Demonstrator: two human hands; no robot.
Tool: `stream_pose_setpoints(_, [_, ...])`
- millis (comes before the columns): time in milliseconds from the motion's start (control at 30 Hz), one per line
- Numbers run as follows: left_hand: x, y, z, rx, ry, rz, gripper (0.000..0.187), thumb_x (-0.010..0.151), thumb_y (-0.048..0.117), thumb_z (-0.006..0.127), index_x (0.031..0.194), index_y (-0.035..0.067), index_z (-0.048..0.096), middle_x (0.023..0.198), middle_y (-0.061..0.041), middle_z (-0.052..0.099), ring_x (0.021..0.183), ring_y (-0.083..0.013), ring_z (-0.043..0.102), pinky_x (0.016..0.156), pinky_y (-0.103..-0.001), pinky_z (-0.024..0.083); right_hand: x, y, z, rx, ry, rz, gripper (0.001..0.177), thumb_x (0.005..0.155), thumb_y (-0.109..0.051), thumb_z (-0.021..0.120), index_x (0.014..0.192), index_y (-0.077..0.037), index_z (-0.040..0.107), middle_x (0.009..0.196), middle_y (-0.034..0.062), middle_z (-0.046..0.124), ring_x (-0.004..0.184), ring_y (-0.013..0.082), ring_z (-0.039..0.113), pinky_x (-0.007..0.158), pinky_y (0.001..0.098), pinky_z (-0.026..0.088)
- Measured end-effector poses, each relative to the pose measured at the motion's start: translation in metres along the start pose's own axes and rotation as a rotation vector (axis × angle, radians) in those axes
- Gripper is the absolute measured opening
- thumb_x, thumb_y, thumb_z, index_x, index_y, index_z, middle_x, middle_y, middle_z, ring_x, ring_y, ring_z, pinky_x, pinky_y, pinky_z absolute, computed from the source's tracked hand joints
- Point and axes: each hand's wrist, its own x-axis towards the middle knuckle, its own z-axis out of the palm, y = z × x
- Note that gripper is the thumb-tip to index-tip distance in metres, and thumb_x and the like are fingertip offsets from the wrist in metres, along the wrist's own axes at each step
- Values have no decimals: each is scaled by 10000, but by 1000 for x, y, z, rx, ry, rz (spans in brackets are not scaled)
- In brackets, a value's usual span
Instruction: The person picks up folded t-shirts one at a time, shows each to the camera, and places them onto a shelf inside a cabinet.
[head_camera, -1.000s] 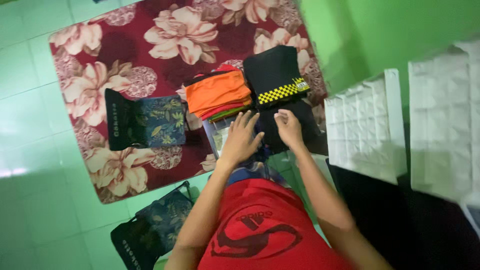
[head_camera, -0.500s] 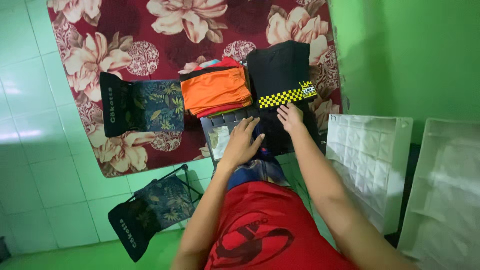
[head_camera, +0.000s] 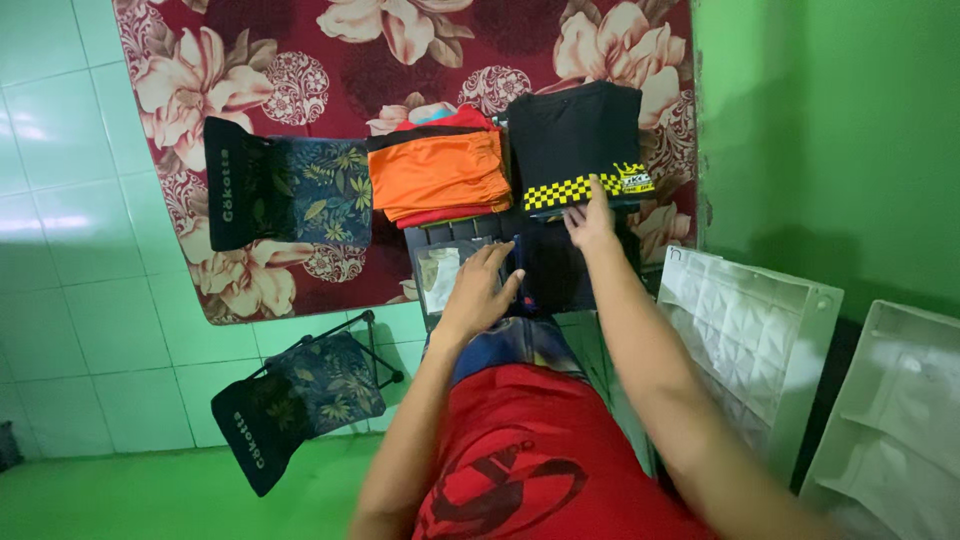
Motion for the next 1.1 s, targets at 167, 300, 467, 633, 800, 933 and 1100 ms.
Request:
stream_pose_setpoints(167, [1, -3, -3, -45, -13, -57, 492, 976, 283, 643, 1369, -5, 578, 1297, -238, 636, 1231, -417, 589, 1056, -476, 456, -15, -41, 35, 83, -258, -18, 710, 785, -397, 782, 1342, -45, 518, 1295, 154, 540, 1240, 329, 533, 1026, 476, 456])
stream_pose_setpoints(300, [8, -22, -2, -92, 30, -26, 479, 997, 287, 632, 1372, -6, 577, 1330, -247, 629, 1254, -411, 585, 1068, -455, 459, -71, -84, 79, 115, -440, -79, 614, 769, -315, 785, 1278, -71, 542, 1225, 142, 527, 1175, 293, 538, 1002, 440, 546])
stream_pose_setpoints(467, [33, -42, -2, -255, 38, -128, 479, 1034, 366, 550, 1373, 29, 590, 1317, -205, 659, 1268, -357, 627, 1071, -409, 477, -204, -96, 111, 165, -674, -97, 426, 899, -265, 760, 1226, -33, 616, 1107, 140, 673, 971, 272, 672, 833, 395, 617])
stream_pose_setpoints(633, [85, -44, -10, -714, 110, -161, 503, 1087, 412, 460, 1402, 38, 575, 1369, -174, 642, 1320, -334, 604, 1113, -404, 451, -310, -57, 92, -20, -1145, -56, 360, 1042, -242, 652, 1279, 28, 639, 1193, 244, 704, 1050, 369, 743, 824, 460, 628])
stream_pose_setpoints(800, [71, -47, -53, -1589, 413, -213, 509, 1090, 417, 449, 1411, 41, 569, 1374, -169, 638, 1313, -326, 608, 1109, -407, 462, -301, -25, 79, -853, -1454, 55, 509, 912, -168, 746, 1360, 11, 586, 1291, 195, 682, 1137, 308, 705, 961, 444, 588])
stream_pose_setpoints(933, [33, -56, -76, -1725, 560, -240, 514, 1092, 420, 440, 1418, 43, 565, 1379, -164, 636, 1308, -320, 610, 1106, -409, 471, -258, 5, 64, -1443, -1484, -309, 427, 968, -219, 759, 1306, 40, 725, 1414, 151, 688, 1316, 244, 608, 1103, 413, 451])
stream_pose_setpoints(1100, [3, -69, -73, -1785, 658, -278, 520, 1095, 425, 429, 1426, 46, 559, 1385, -158, 632, 1301, -313, 613, 1101, -411, 483, -188, 41, 48, -1103, -1159, -130, 462, 883, -241, 779, 1283, -31, 681, 1258, 141, 714, 1127, 242, 696, 954, 450, 571])
